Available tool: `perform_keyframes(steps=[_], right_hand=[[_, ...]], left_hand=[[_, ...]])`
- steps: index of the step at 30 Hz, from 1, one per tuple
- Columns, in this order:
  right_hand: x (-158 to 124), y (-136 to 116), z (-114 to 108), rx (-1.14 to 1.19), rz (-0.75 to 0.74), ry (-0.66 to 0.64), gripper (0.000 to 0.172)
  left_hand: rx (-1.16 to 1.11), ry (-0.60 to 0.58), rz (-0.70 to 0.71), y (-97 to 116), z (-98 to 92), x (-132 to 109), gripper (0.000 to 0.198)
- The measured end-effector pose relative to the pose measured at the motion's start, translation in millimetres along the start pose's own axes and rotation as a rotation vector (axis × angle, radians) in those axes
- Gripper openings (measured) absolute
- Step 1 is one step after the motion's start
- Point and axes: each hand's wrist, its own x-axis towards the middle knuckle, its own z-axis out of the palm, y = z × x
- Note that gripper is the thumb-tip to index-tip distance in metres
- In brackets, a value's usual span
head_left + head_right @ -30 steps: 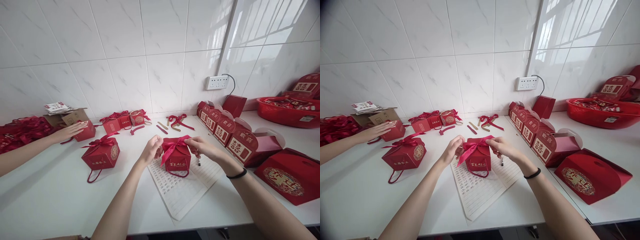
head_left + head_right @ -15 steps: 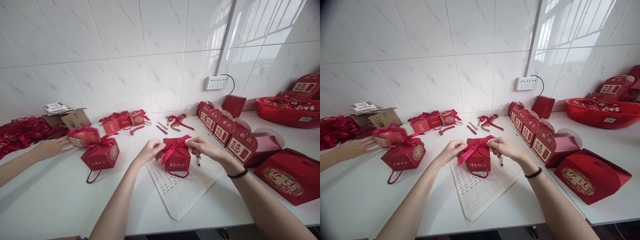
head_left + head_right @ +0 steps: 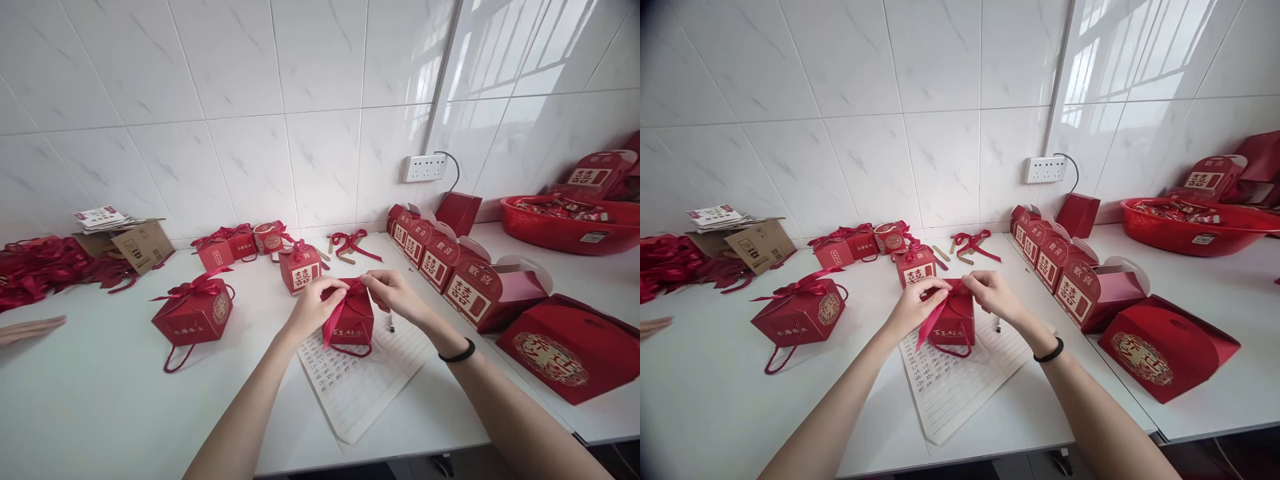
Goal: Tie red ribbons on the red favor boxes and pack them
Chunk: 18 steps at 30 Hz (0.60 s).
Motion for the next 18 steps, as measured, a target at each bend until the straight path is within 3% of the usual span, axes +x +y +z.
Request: perform_keyframes(steps=[8, 18], right_hand=[[1, 7, 2, -0.398, -0.360, 0.191, 0.041], [0, 13, 5, -0.505, -0.688, 0.243, 0.037]], left_hand=[[0.103, -0.015, -0.049, 5, -5.9, -4, 0.014], [0.116, -0.001, -0.040, 4, -1.1, -5, 0.009]])
